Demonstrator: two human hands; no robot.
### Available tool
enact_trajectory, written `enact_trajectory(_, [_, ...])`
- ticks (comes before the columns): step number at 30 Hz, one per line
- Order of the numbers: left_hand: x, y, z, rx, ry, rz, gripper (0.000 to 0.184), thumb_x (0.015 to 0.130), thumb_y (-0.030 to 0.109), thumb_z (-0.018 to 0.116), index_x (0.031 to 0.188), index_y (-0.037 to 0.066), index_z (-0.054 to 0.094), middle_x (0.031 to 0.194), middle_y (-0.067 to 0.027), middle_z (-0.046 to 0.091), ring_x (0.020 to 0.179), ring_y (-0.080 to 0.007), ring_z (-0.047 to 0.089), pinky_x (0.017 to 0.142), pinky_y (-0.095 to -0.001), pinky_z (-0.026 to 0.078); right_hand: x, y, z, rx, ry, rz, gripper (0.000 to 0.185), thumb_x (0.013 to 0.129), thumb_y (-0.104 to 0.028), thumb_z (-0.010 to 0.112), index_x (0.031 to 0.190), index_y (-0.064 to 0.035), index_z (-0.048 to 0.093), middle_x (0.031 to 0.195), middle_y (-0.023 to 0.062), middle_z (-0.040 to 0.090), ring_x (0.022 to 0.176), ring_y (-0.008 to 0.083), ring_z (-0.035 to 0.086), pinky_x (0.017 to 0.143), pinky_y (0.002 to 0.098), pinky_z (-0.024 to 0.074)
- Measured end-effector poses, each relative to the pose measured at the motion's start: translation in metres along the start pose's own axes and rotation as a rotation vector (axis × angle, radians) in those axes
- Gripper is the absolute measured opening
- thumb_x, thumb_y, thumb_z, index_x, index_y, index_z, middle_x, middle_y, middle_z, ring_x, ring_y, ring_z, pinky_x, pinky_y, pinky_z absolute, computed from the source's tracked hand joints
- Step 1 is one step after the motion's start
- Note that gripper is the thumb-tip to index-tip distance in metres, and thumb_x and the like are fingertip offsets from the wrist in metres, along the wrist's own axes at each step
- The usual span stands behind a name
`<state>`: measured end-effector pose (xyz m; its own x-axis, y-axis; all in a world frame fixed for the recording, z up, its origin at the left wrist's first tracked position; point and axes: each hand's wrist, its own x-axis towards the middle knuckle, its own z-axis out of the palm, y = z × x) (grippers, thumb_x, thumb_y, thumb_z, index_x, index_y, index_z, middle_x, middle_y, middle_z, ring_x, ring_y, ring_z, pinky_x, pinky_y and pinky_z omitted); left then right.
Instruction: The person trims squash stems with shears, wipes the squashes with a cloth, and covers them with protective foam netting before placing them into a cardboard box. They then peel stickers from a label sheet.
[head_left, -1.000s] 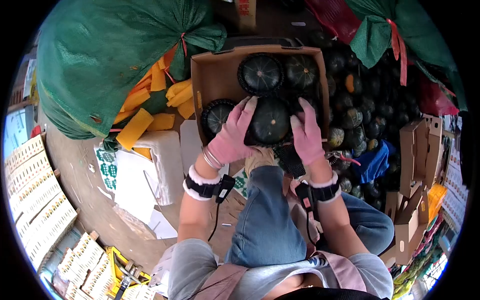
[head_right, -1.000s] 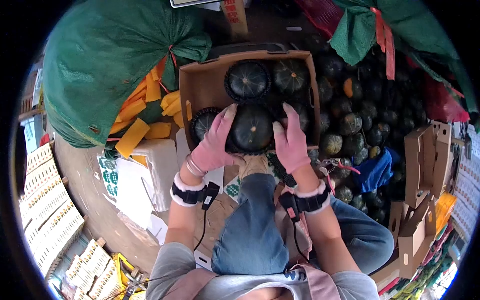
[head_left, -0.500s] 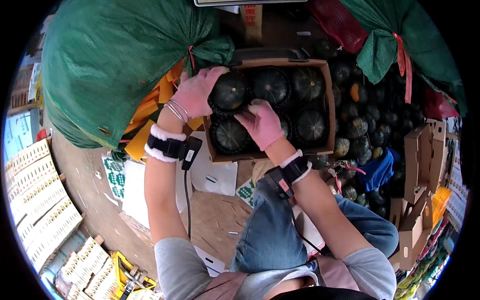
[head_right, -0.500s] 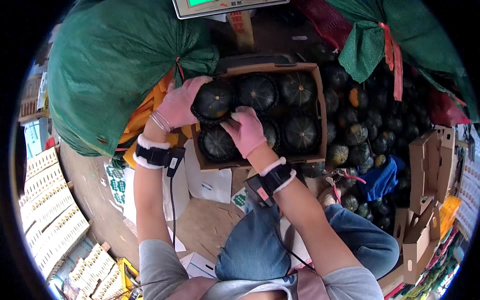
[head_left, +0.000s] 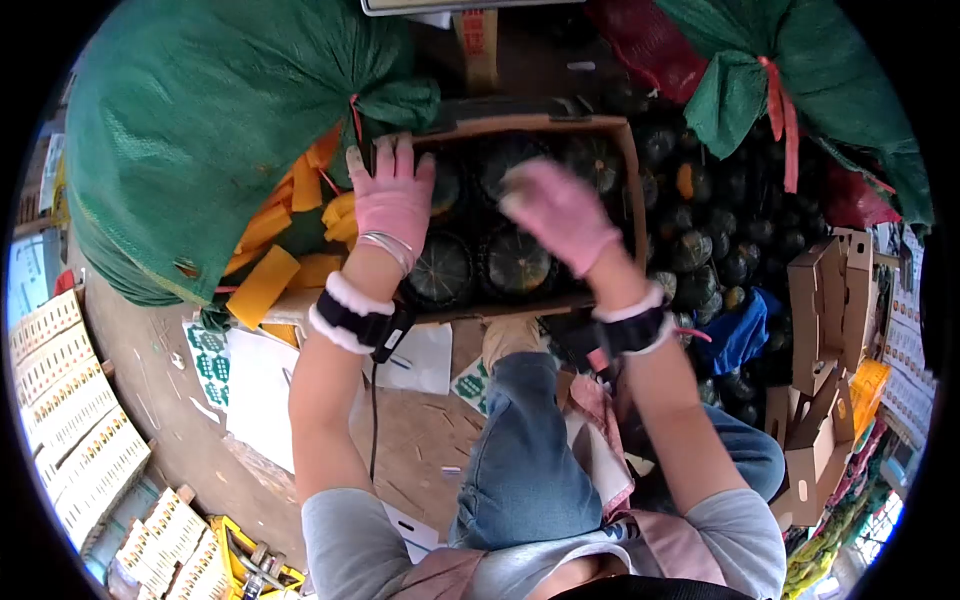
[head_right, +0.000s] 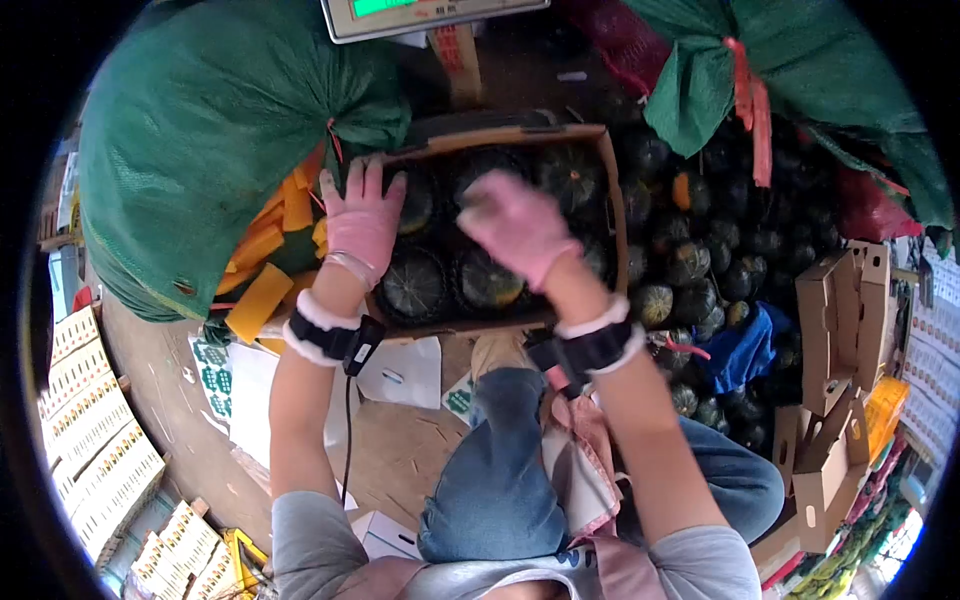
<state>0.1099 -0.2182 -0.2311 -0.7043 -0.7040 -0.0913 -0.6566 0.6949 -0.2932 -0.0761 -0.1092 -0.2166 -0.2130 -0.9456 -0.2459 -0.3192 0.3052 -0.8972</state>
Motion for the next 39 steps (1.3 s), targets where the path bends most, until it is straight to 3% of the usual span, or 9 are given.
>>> enact_trajectory(7, [-0.009, 0.037, 0.011, -0.488, 0.084, -0.048, 0.056, 0.069, 0.017, 0.071, 0.122, 0.018, 0.053, 0.131, -0.0159, 0.040, 0.122, -0.0345, 0.038, 0.100, -0.0451, 0.034, 0.041, 0.027, -0.060, -1.204, -0.061, 0.183, 0.085, 0.063, -0.040, 0.076, 0.135, -0.0261, 0.033, 0.125, 0.0191, 0.044, 0.120, 0.0360, 0.041, 0.099, 0.0417, 0.0362])
enact_trajectory(11, [-0.031, 0.058, -0.024, -0.820, 0.268, -0.050, 0.048, 0.067, 0.016, 0.072, 0.113, 0.010, 0.058, 0.121, -0.0151, 0.048, 0.113, -0.0328, 0.046, 0.093, -0.0396, 0.043, 0.044, 0.018, -0.043, -1.270, -0.053, 0.288, 0.086, 0.061, -0.039, 0.076, 0.135, -0.0284, 0.034, 0.124, 0.0191, 0.045, 0.118, 0.0358, 0.042, 0.094, 0.0449, 0.0373])
enact_trajectory(13, [-0.068, 0.085, -0.023, -0.966, 0.404, 0.402, 0.033, 0.070, 0.019, 0.071, 0.100, 0.008, 0.062, 0.103, -0.0125, 0.057, 0.100, -0.0322, 0.055, 0.084, -0.0417, 0.047, 0.039, 0.007, -0.043, -1.332, -0.023, 0.281, 0.086, 0.060, -0.038, 0.077, 0.135, -0.0290, 0.035, 0.124, 0.0189, 0.044, 0.118, 0.0355, 0.041, 0.092, 0.0462, 0.0367])
enact_trajectory(15, [-0.100, 0.104, -0.033, -1.400, -0.203, 0.617, 0.023, 0.085, 0.025, 0.058, 0.101, 0.009, 0.062, 0.104, -0.0109, 0.059, 0.101, -0.0281, 0.057, 0.086, -0.0413, 0.047, 0.029, 0.005, -0.040, -1.382, 0.098, 0.219, 0.086, 0.058, -0.037, 0.077, 0.133, -0.0306, 0.037, 0.124, 0.0175, 0.042, 0.118, 0.0345, 0.038, 0.090, 0.0478, 0.0354])
enact_trajectory(21, [-0.105, 0.198, 0.056, -1.088, -0.656, 0.730, 0.039, 0.090, 0.023, 0.050, 0.128, 0.014, 0.049, 0.136, -0.0131, 0.041, 0.126, -0.0274, 0.039, 0.104, -0.0378, 0.034, -0.026, -0.025, -0.030, -0.966, 0.026, -0.287, 0.085, 0.053, -0.034, 0.076, 0.130, -0.0319, 0.041, 0.128, 0.0155, 0.040, 0.117, 0.0369, 0.038, 0.097, 0.0489, 0.0329])
enact_trajectory(24, [-0.091, 0.225, 0.094, -0.926, -0.346, 0.904, 0.037, 0.087, 0.025, 0.052, 0.123, 0.020, 0.055, 0.127, -0.0167, 0.050, 0.113, -0.0346, 0.050, 0.093, -0.0416, 0.042, -0.048, -0.013, -0.004, -1.025, -0.015, -0.499, 0.067, 0.067, -0.011, 0.065, 0.130, -0.0249, 0.044, 0.137, 0.0173, 0.035, 0.124, 0.0359, 0.036, 0.099, 0.0471, 0.0334])
enact_trajectory(28, [-0.096, 0.263, 0.137, -0.924, 0.178, 0.769, 0.029, 0.079, 0.020, 0.057, 0.107, 0.014, 0.064, 0.106, -0.0118, 0.060, 0.096, -0.0324, 0.057, 0.085, -0.0397, 0.046, -0.099, -0.015, -0.014, -0.442, 0.178, -0.422, 0.038, 0.074, 0.004, 0.052, 0.112, -0.0012, 0.057, 0.121, 0.0186, 0.052, 0.114, 0.0333, 0.049, 0.098, 0.0377, 0.0388])
enact_trajectory(31, [-0.098, 0.252, 0.104, -0.826, -0.084, 0.771, 0.020, 0.075, 0.016, 0.058, 0.092, 0.010, 0.066, 0.096, -0.0114, 0.062, 0.087, -0.0302, 0.060, 0.079, -0.0376, 0.048, -0.149, 0.002, -0.019, -0.395, 0.326, -0.233, 0.007, 0.075, -0.005, 0.063, 0.081, -0.0025, 0.061, 0.080, 0.0135, 0.062, 0.074, 0.0317, 0.059, 0.067, 0.0370, 0.0474])
enact_trajectory(39, [-0.103, 0.174, -0.029, -1.934, -0.441, 0.136, 0.033, 0.076, 0.020, 0.069, 0.098, 0.004, 0.051, 0.086, -0.0075, 0.057, 0.081, -0.0155, 0.056, 0.072, -0.0294, 0.046, -0.193, 0.016, -0.015, -0.212, 0.174, 0.307, 0.049, 0.062, -0.042, 0.079, 0.066, -0.0010, 0.051, 0.056, 0.0120, 0.049, 0.052, 0.0234, 0.047, 0.052, 0.0338, 0.0419])
